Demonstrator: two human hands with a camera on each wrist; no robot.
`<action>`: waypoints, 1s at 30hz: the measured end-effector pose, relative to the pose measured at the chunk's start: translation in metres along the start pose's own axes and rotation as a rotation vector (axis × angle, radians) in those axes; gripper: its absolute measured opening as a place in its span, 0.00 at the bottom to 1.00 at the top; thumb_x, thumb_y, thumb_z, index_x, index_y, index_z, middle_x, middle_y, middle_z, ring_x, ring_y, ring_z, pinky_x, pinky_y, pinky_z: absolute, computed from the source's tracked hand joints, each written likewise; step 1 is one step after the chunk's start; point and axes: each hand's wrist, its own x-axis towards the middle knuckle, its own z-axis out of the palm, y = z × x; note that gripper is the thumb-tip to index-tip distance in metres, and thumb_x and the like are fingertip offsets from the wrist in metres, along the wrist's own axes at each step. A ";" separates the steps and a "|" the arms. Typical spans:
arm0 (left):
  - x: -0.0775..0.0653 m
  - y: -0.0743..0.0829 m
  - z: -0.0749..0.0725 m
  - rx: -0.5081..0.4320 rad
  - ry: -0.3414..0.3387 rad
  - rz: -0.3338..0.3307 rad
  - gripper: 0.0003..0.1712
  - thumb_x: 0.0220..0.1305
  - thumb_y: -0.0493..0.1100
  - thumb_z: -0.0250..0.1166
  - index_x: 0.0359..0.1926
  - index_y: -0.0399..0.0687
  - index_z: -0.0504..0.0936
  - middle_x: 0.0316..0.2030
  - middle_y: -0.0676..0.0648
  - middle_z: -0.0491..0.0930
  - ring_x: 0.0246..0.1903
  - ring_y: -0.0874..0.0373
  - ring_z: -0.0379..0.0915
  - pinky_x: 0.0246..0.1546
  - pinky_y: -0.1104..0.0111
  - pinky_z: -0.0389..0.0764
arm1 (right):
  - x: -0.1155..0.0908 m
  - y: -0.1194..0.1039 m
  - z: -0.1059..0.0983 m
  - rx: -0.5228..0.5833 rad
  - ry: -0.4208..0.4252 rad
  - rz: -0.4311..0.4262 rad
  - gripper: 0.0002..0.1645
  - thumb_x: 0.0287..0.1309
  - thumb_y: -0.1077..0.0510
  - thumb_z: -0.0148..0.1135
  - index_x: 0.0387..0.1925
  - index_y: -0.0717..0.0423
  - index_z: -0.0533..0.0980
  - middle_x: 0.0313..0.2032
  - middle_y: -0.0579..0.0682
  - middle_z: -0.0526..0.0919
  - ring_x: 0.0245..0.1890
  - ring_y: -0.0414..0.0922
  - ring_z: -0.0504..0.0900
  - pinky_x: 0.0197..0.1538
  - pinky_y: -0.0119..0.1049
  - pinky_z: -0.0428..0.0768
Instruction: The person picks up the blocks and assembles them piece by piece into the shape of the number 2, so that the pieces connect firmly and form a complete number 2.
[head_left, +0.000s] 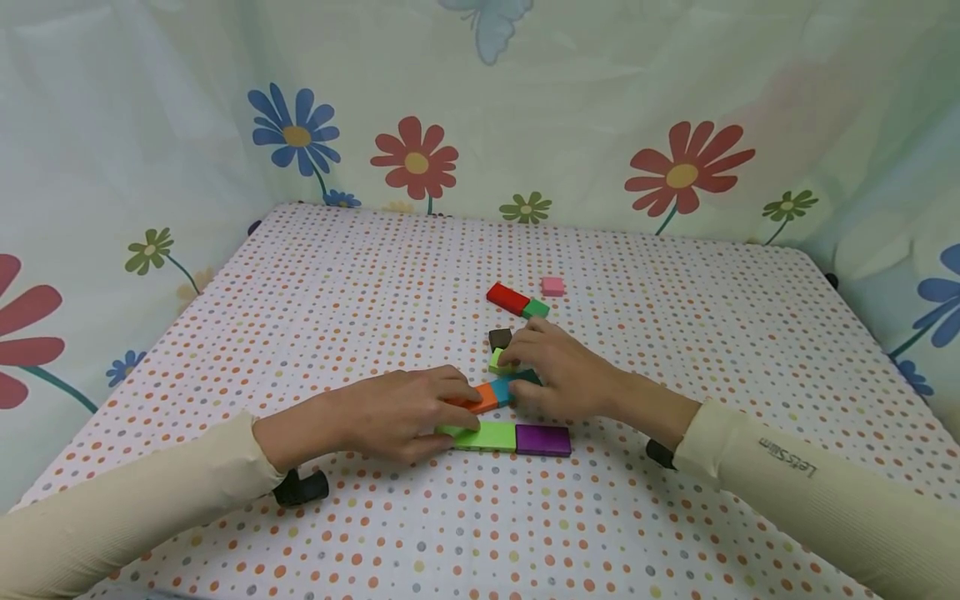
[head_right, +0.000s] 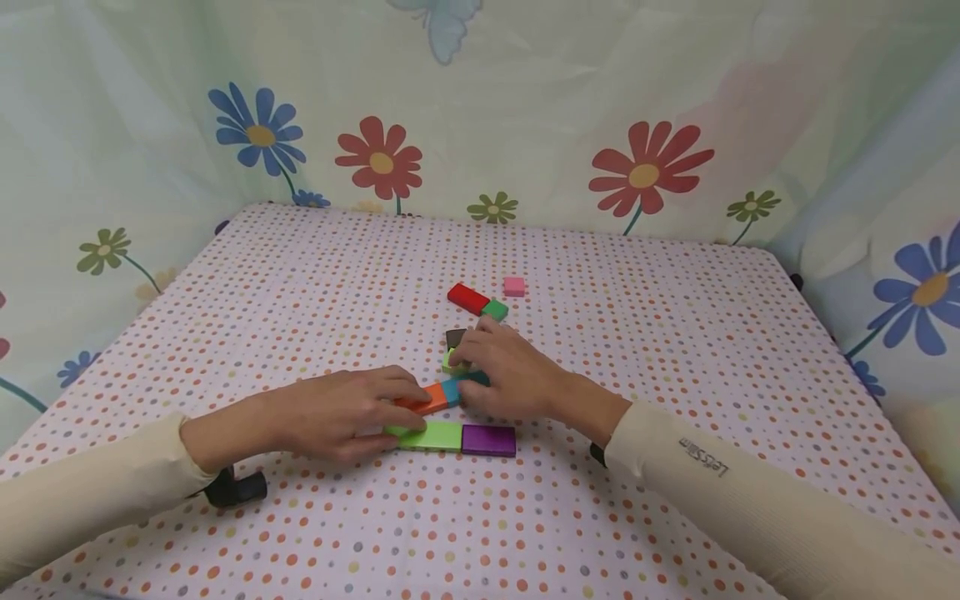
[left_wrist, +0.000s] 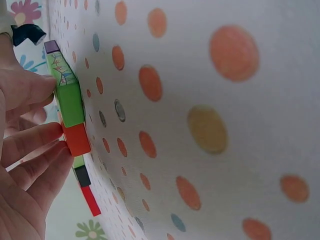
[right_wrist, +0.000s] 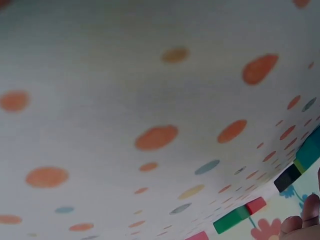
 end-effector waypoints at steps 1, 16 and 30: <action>0.000 0.000 0.000 0.002 -0.001 0.000 0.14 0.69 0.44 0.64 0.53 0.55 0.85 0.60 0.48 0.78 0.59 0.56 0.71 0.61 0.64 0.76 | 0.001 0.001 0.000 0.010 0.012 0.005 0.14 0.58 0.59 0.61 0.46 0.52 0.83 0.41 0.43 0.83 0.44 0.42 0.68 0.47 0.41 0.72; 0.000 0.001 -0.001 -0.015 -0.010 -0.015 0.15 0.68 0.44 0.64 0.54 0.55 0.85 0.61 0.49 0.78 0.59 0.57 0.71 0.62 0.65 0.75 | 0.014 0.015 -0.004 0.009 0.108 0.147 0.15 0.64 0.55 0.60 0.48 0.58 0.83 0.41 0.48 0.84 0.44 0.46 0.68 0.45 0.43 0.72; 0.000 0.001 -0.001 -0.013 -0.018 -0.027 0.14 0.68 0.44 0.64 0.54 0.57 0.85 0.61 0.50 0.78 0.60 0.58 0.71 0.62 0.66 0.74 | 0.024 0.021 -0.007 -0.060 0.100 0.217 0.20 0.65 0.54 0.62 0.54 0.61 0.80 0.50 0.55 0.83 0.51 0.52 0.73 0.62 0.56 0.69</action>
